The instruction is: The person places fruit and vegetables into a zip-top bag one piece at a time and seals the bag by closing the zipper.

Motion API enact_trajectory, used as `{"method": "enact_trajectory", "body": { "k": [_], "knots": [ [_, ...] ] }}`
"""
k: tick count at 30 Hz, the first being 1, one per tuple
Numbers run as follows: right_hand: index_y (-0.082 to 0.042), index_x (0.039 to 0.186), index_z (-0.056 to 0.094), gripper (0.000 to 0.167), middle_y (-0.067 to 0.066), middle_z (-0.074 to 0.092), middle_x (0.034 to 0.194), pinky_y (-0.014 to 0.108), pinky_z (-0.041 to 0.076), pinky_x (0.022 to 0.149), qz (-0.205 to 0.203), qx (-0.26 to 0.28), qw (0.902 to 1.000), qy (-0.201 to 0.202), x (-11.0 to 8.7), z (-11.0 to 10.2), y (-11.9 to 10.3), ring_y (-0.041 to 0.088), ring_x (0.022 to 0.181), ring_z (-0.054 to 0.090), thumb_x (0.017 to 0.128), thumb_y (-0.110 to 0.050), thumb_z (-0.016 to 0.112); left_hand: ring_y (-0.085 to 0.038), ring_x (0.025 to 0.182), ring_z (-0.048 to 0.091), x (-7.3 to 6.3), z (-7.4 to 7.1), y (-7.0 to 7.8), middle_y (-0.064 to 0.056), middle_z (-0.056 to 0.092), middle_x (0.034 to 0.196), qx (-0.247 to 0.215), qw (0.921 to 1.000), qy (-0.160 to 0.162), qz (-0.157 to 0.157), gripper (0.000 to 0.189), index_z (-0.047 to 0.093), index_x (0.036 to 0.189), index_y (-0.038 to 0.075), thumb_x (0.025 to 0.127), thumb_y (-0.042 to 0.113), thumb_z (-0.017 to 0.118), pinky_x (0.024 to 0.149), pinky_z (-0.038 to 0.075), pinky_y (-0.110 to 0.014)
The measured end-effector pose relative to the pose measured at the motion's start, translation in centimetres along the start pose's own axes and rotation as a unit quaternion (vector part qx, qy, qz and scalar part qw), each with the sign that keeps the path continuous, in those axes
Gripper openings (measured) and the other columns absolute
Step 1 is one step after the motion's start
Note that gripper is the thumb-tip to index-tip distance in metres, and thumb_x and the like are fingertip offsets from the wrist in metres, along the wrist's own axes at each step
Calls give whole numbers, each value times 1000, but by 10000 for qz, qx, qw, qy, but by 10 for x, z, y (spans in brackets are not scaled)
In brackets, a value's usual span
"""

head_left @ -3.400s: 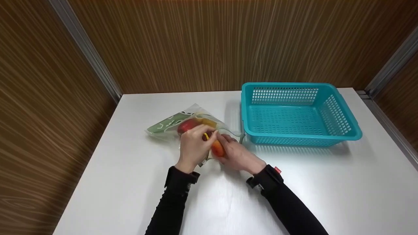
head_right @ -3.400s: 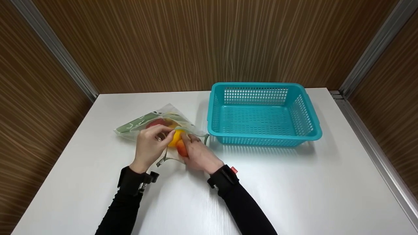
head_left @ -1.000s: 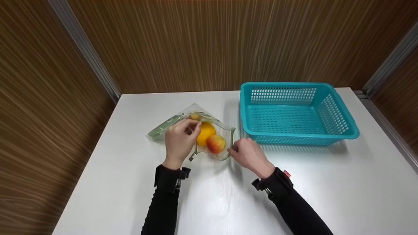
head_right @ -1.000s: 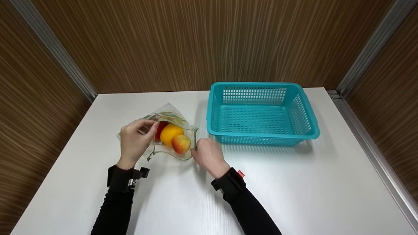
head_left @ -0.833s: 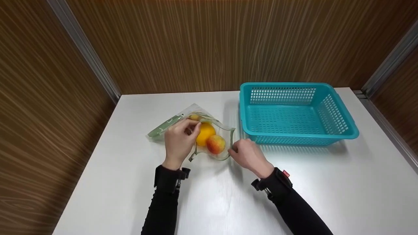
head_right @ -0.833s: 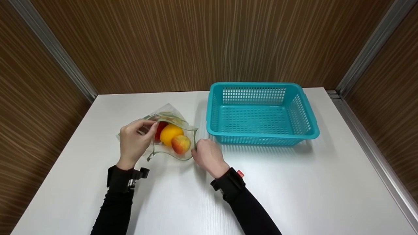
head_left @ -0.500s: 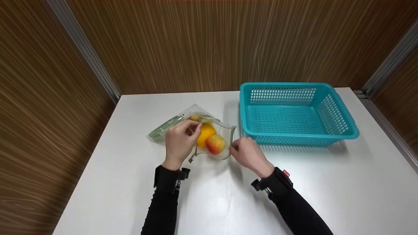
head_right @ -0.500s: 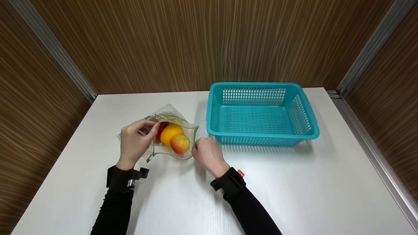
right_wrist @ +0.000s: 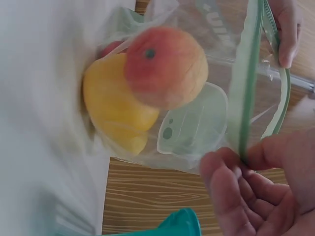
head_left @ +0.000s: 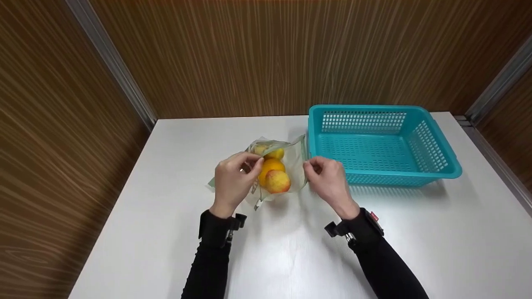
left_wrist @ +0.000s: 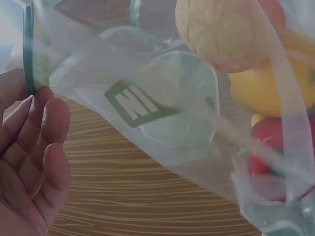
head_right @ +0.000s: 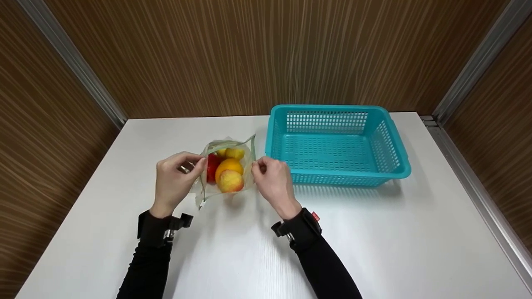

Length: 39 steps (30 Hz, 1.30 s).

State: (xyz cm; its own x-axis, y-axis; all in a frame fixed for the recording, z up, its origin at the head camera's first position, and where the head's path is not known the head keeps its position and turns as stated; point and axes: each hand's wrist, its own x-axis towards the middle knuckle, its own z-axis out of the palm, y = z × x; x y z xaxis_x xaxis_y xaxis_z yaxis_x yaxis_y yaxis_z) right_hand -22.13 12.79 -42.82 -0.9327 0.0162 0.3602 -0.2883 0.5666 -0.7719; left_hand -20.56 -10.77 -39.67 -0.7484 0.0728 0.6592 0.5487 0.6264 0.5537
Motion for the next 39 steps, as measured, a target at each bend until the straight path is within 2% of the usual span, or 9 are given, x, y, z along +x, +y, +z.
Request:
{"method": "enact_trajectory", "body": {
  "k": [4, 9, 13, 17, 22, 26, 30, 33, 39],
  "knots": [
    [0, 90, 79, 18, 15, 71, 71, 15, 40, 54, -68, 403, 9978, 514, 4, -5, -2, 2, 57, 53, 99, -11, 69, -16, 67, 68, -1, 5, 8, -6, 76, 79, -197, 9998, 26, 61, 7, 80, 93, 5, 93, 11, 76, 64, 57, -26],
    [-1, 93, 78, 19, 14, 72, 76, 15, 41, 58, -132, 668, 9957, 632, 5, -4, -5, 0, 63, 56, 102, -14, 67, -15, 66, 69, -5, 18, 17, -5, 77, 79, -274, 9993, -103, 242, 5, 80, 92, 6, 91, 10, 76, 62, 56, -24],
    [-1, 96, 77, 18, 15, 75, 82, 14, 45, 62, -152, 751, 9957, 527, 4, -2, -7, -1, 69, 59, 103, -13, 66, -16, 71, 72, -7, 26, 21, -5, 79, 86, -220, 9980, -502, 302, 12, 81, 97, 7, 96, 17, 74, 65, 59, -28],
    [-1, 98, 76, 18, 16, 76, 86, 15, 46, 58, -36, 967, 9946, 364, 3, 1, -6, 1, 68, 61, 104, -13, 64, -17, 75, 72, -7, 27, 20, -5, 80, 89, -213, 9956, -889, 186, 19, 81, 100, 6, 101, 22, 69, 68, 59, -31],
    [-2, 102, 75, 19, 17, 77, 91, 18, 47, 54, 287, 1341, 9905, 47, 2, 0, -6, 8, 70, 65, 106, -14, 62, -18, 80, 74, -6, 25, 17, -6, 81, 94, -62, 9937, -1113, 81, 18, 81, 105, 7, 99, 22, 73, 70, 61, -34],
    [-4, 115, 72, 22, 19, 76, 99, 24, 53, 57, 624, 1576, 9848, -382, -3, 1, -6, 17, 77, 67, 108, -20, 58, -21, 79, 74, -6, 24, 14, -6, 80, 95, -25, 9921, -1252, 4, 21, 80, 107, 8, 96, 26, 77, 71, 62, -35],
    [-6, 134, 66, 35, 20, 74, 107, 29, 58, 60, 800, 1560, 9816, -762, -12, 4, -11, 26, 85, 70, 108, -29, 59, -18, 75, 71, -5, 21, 11, -5, 80, 92, 35, 9932, -1162, -79, 20, 81, 106, 8, 95, 25, 78, 68, 58, -28],
    [-4, 141, 61, 48, 20, 74, 111, 28, 57, 63, 642, 1168, 9878, -801, -18, 7, -18, 26, 86, 72, 103, -33, 64, -15, 73, 70, -3, 17, 8, -5, 80, 89, 59, 9957, -909, -160, 17, 81, 105, 9, 95, 22, 78, 67, 56, -24],
    [-5, 136, 64, 53, 16, 72, 113, 25, 54, 64, 597, 588, 9934, -780, -27, 11, -26, 19, 79, 72, 96, -37, 75, -17, 76, 75, 1, 9, 3, -6, 81, 91, 31, 9984, -503, -249, 14, 82, 104, 7, 97, 18, 75, 70, 63, -31]
  ]
}}
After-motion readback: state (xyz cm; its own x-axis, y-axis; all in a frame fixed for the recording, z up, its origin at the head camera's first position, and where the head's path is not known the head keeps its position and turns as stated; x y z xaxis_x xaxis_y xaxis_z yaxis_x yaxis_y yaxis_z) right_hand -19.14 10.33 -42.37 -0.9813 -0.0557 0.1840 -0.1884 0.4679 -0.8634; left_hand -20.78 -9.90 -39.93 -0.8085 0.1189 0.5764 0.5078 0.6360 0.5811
